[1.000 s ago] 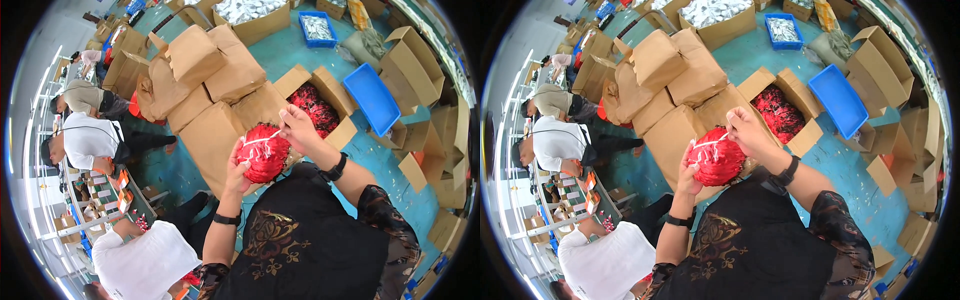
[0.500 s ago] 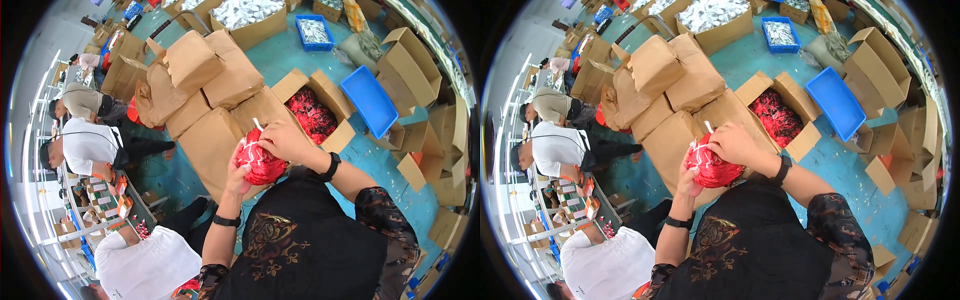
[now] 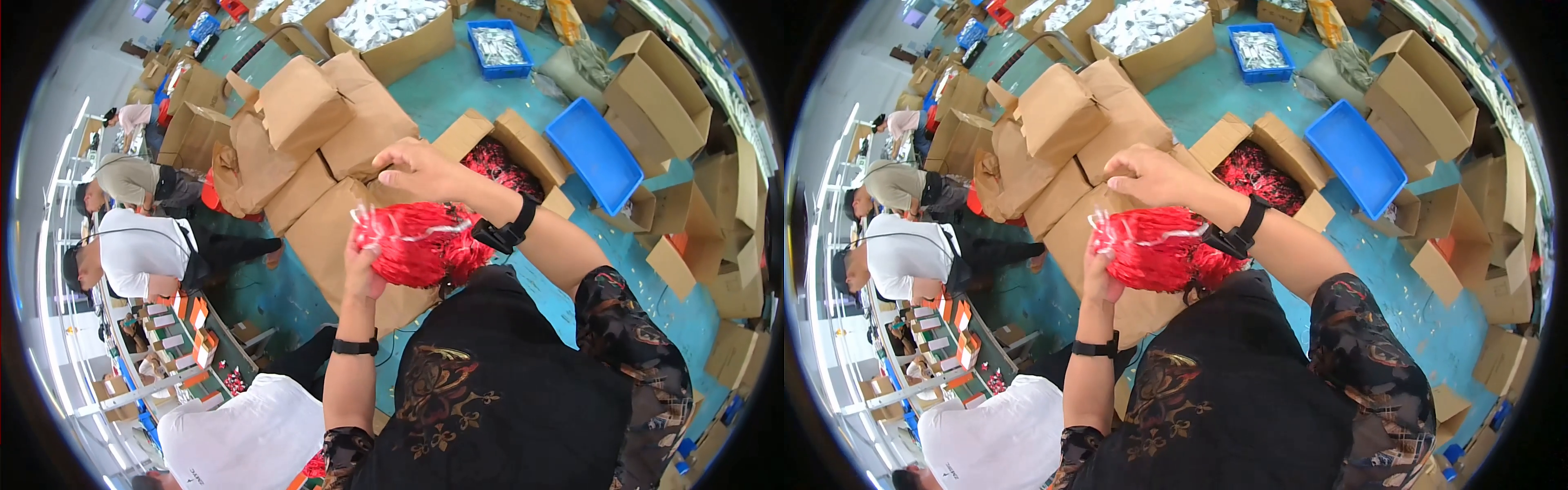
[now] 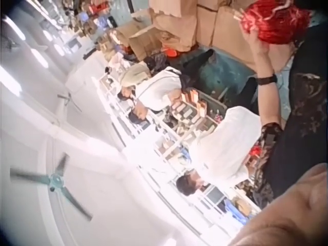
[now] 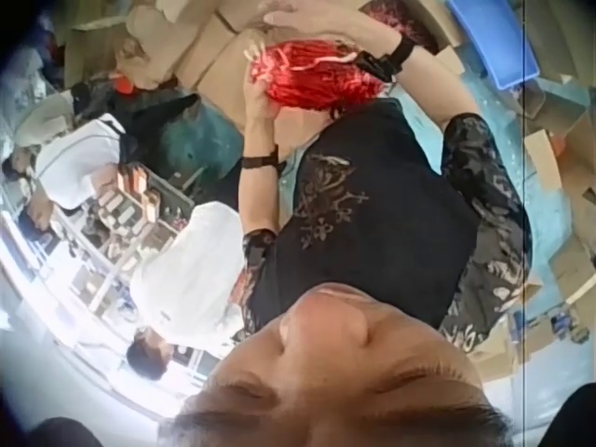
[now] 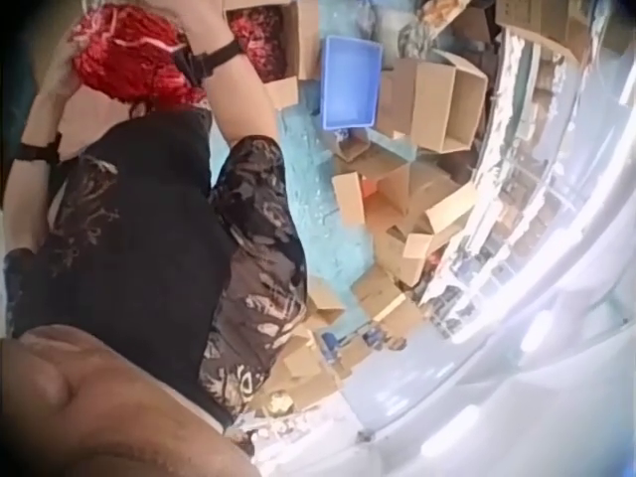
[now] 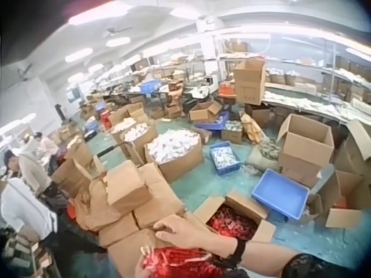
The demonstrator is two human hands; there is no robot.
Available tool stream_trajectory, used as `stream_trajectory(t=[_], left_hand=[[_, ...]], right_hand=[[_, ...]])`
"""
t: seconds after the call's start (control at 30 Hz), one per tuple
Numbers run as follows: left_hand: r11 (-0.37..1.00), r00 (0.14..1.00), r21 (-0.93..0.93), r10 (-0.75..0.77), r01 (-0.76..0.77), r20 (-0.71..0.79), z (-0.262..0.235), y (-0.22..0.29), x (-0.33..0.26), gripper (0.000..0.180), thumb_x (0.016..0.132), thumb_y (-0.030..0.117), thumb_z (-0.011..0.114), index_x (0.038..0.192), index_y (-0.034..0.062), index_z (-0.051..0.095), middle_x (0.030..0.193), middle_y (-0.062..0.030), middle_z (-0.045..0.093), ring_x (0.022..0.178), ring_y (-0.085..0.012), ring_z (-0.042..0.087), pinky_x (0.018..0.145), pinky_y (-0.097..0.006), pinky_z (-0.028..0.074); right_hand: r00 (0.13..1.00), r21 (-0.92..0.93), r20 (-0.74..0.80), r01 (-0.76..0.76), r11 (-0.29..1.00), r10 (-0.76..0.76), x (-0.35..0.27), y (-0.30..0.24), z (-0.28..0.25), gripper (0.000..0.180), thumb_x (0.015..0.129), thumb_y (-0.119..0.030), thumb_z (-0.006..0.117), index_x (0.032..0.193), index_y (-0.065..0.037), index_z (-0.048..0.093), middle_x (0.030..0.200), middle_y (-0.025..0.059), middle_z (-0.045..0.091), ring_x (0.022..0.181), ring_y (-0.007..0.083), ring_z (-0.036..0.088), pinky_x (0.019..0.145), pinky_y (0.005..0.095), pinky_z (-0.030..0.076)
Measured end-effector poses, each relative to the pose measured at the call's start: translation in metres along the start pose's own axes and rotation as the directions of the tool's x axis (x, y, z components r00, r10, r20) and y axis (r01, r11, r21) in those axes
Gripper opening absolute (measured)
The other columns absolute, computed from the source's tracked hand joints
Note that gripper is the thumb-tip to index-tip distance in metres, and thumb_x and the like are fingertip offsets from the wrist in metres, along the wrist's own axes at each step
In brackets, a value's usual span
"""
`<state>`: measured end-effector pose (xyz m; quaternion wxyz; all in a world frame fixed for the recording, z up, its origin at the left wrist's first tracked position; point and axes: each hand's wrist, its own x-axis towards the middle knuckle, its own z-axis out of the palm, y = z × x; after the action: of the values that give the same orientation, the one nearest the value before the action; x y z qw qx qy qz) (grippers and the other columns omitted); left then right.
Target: The person picks up red lanyards from the table and floor, gathers them into a bundle, and ties them together with a white string. They then walk to a box, pick up another bundle of red lanyards, and untie the white string holding it together.
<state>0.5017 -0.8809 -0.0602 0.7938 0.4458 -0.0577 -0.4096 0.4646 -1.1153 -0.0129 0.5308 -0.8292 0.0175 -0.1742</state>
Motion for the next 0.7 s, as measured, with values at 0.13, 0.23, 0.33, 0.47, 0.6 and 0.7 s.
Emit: stream_trajectory(t=[0.13, 0.23, 0.33, 0.47, 0.6, 0.7], left_hand=[[0.993, 0.988, -0.065, 0.086, -0.095, -0.129, -0.030, -0.006, 0.008, 0.062, 0.080, 0.000, 0.053, 0.141, 0.0013, 0.039, 0.127, -0.0163, 0.058, 0.113, -0.0302, 0.061, 0.099, -0.046, 0.051], [0.994, 0.988, -0.048, 0.094, -0.100, -0.126, -0.028, -0.005, 0.012, 0.053, 0.083, 0.003, 0.052, 0.135, -0.0011, 0.043, 0.128, -0.0170, 0.057, 0.114, -0.0307, 0.061, 0.101, -0.046, 0.050], [0.992, 0.987, -0.029, 0.115, -0.119, -0.115, -0.035, 0.007, 0.023, 0.052, 0.086, 0.007, 0.052, 0.137, -0.0001, 0.042, 0.134, -0.0171, 0.054, 0.120, -0.0314, 0.057, 0.104, -0.048, 0.046], [0.982, 0.983, -0.064, 0.175, -0.178, -0.052, -0.021, 0.060, 0.025, 0.056, 0.087, 0.014, 0.057, 0.138, 0.0010, 0.040, 0.133, -0.0168, 0.054, 0.122, -0.0328, 0.055, 0.106, -0.050, 0.043], [0.970, 0.971, -0.065, 0.239, -0.236, 0.035, -0.011, 0.094, 0.012, 0.071, 0.086, 0.018, 0.059, 0.149, 0.0046, 0.027, 0.142, -0.0166, 0.046, 0.131, -0.0339, 0.046, 0.109, -0.051, 0.039], [0.955, 0.954, -0.014, 0.298, -0.297, 0.021, -0.001, 0.114, 0.013, 0.077, 0.083, 0.026, 0.061, 0.149, 0.0051, 0.027, 0.143, -0.0168, 0.045, 0.131, -0.0350, 0.046, 0.110, -0.052, 0.038]], right_hand=[[0.936, -0.073, -0.193, -0.311, 0.948, 0.293, -0.054, 0.053, -0.019, 0.035, 0.088, -0.024, 0.067, 0.115, -0.004, 0.062, 0.104, 0.0135, 0.064, 0.094, 0.0234, 0.063, 0.084, 0.0370, 0.051], [0.780, -0.146, -0.346, -0.593, 0.792, 0.521, -0.145, 0.145, -0.023, 0.033, 0.084, -0.027, 0.069, 0.106, -0.003, 0.064, 0.099, 0.0144, 0.067, 0.091, 0.0267, 0.066, 0.080, 0.0382, 0.052], [0.560, -0.155, -0.340, -0.826, 0.542, 0.756, -0.257, 0.194, -0.017, 0.032, 0.081, -0.028, 0.070, 0.100, -0.003, 0.066, 0.092, 0.0163, 0.069, 0.087, 0.0304, 0.067, 0.079, 0.0405, 0.053], [0.453, -0.298, -0.281, -0.879, 0.372, 0.846, -0.385, 0.225, -0.003, 0.034, 0.077, -0.026, 0.071, 0.102, -0.003, 0.066, 0.091, 0.0168, 0.069, 0.087, 0.0316, 0.068, 0.077, 0.0425, 0.054], [0.379, -0.179, -0.213, -0.921, 0.346, 0.900, -0.372, 0.203, -0.008, 0.034, 0.078, -0.024, 0.070, 0.104, -0.002, 0.066, 0.092, 0.0161, 0.069, 0.087, 0.0321, 0.068, 0.077, 0.0422, 0.054], [0.480, -0.192, -0.175, -0.873, 0.449, 0.859, -0.322, 0.181, -0.013, 0.033, 0.079, -0.023, 0.069, 0.105, -0.002, 0.065, 0.091, 0.0156, 0.069, 0.086, 0.0311, 0.068, 0.077, 0.0411, 0.053]])
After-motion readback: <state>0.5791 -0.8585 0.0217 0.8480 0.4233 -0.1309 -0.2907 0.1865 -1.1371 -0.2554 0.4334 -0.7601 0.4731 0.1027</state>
